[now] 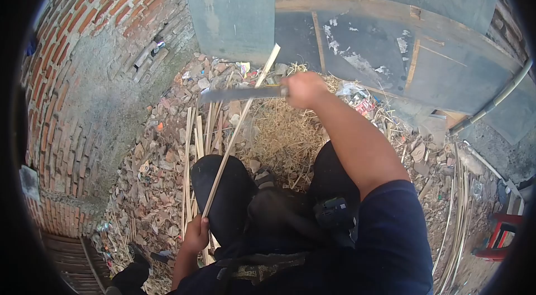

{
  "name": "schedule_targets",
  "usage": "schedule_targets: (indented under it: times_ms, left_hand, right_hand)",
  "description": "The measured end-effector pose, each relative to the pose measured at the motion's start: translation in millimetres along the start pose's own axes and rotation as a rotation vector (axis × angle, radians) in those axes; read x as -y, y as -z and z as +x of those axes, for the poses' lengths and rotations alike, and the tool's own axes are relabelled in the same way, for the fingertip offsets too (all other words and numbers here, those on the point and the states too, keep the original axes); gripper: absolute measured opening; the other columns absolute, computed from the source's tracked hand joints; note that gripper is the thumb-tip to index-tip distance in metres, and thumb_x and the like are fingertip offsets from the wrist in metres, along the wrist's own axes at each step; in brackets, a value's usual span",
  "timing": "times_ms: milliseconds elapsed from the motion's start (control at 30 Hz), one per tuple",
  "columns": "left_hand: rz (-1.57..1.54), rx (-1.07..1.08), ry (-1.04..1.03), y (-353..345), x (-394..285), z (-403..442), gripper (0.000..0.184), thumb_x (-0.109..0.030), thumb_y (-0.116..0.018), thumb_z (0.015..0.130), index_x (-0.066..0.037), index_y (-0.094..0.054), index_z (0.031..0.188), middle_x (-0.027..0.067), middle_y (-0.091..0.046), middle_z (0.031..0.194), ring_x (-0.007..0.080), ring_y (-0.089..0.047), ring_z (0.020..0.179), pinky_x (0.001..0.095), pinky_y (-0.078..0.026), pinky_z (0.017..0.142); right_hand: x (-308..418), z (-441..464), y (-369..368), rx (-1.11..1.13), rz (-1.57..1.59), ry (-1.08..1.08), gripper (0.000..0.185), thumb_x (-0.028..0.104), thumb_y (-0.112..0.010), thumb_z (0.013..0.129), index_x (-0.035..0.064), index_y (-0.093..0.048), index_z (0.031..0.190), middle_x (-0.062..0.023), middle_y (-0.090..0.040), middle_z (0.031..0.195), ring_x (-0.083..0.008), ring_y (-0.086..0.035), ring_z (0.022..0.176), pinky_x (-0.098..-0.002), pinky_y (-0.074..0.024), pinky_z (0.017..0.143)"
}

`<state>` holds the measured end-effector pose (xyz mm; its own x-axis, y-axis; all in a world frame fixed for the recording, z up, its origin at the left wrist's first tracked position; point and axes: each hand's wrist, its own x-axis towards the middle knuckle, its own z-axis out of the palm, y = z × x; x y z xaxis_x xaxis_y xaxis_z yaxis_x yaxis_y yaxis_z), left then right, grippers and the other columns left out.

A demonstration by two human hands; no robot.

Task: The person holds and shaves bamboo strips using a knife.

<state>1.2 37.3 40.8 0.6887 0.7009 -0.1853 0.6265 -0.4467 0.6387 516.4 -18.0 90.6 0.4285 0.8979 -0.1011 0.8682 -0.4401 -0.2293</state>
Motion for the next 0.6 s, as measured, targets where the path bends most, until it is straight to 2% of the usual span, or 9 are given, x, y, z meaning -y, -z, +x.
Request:
schedule_targets:
  times_ms: [100, 200, 300, 333, 433, 600]
  left_hand:
    - [0.042, 0.010, -0.011, 0.8, -2.9, 6.9, 0.036, -0.027, -0.048, 0.108, 0.001, -0.054, 0.085, 0.0229, -0.059, 0.070, 0.0426, -0.060, 0.065, 0.0463, -0.046, 0.060]
    - [-0.006, 0.052, -0.001, 5.3, -4.6, 10.9, 0.037, -0.028, -0.048, 0.108, 0.001, -0.054, 0.085, 0.0211, -0.060, 0.070, 0.0393, -0.061, 0.063, 0.0452, -0.046, 0.060]
    - [-0.051, 0.073, -0.005, 4.4, 1.3, 10.2, 0.039, -0.029, -0.048, 0.108, 0.002, -0.055, 0.086, 0.0189, -0.060, 0.070, 0.0347, -0.061, 0.063, 0.0432, -0.047, 0.060]
    - [-0.048, 0.086, 0.008, 5.7, -0.4, 10.6, 0.039, -0.030, -0.048, 0.108, 0.002, -0.055, 0.087, 0.0182, -0.060, 0.070, 0.0332, -0.062, 0.063, 0.0426, -0.047, 0.061]
    - [-0.058, 0.079, 0.008, 3.5, 1.3, 11.0, 0.040, -0.031, -0.047, 0.108, 0.001, -0.057, 0.087, 0.0176, -0.061, 0.071, 0.0311, -0.061, 0.064, 0.0411, -0.047, 0.062]
    - [-0.090, 0.075, 0.009, 6.4, -3.0, 9.6, 0.042, -0.034, -0.047, 0.109, 0.000, -0.056, 0.086, 0.0137, -0.058, 0.070, 0.0243, -0.057, 0.064, 0.0383, -0.046, 0.063]
  right_hand:
    - [-33.2, 7.9, -16.5, -0.111, 0.013, -0.145, 0.030, 0.021, -0.064, 0.083, 0.0181, -0.070, 0.112, -0.0117, -0.074, 0.095, -0.0327, -0.072, 0.091, -0.0458, -0.0585, 0.082]
    - [-44.0, 6.0, -22.7, -0.199, 0.142, -0.114, 0.029, 0.022, -0.067, 0.082, 0.0128, -0.071, 0.109, -0.0137, -0.073, 0.094, -0.0324, -0.072, 0.088, -0.0448, -0.0574, 0.080]
    - [-56.1, 2.7, -32.5, 0.113, 0.697, -0.096, 0.032, 0.023, -0.069, 0.079, 0.0049, -0.070, 0.106, -0.0165, -0.072, 0.090, -0.0315, -0.071, 0.085, -0.0451, -0.0552, 0.078]
    - [-54.9, 0.0, -34.3, 0.166, 0.810, -0.135, 0.034, 0.023, -0.071, 0.077, -0.0004, -0.068, 0.101, -0.0183, -0.071, 0.086, -0.0298, -0.071, 0.082, -0.0444, -0.0540, 0.076]
    - [-43.4, -9.6, -16.5, -0.060, 0.469, -0.069, 0.028, 0.021, -0.068, 0.077, 0.0054, -0.069, 0.101, -0.0170, -0.071, 0.085, -0.0296, -0.071, 0.083, -0.0457, -0.0542, 0.074]
    - [1.7, -15.9, -15.1, 0.010, 0.110, 0.203, 0.025, 0.019, -0.068, 0.077, 0.0154, -0.070, 0.102, -0.0127, -0.072, 0.089, -0.0306, -0.072, 0.087, -0.0471, -0.0568, 0.076]
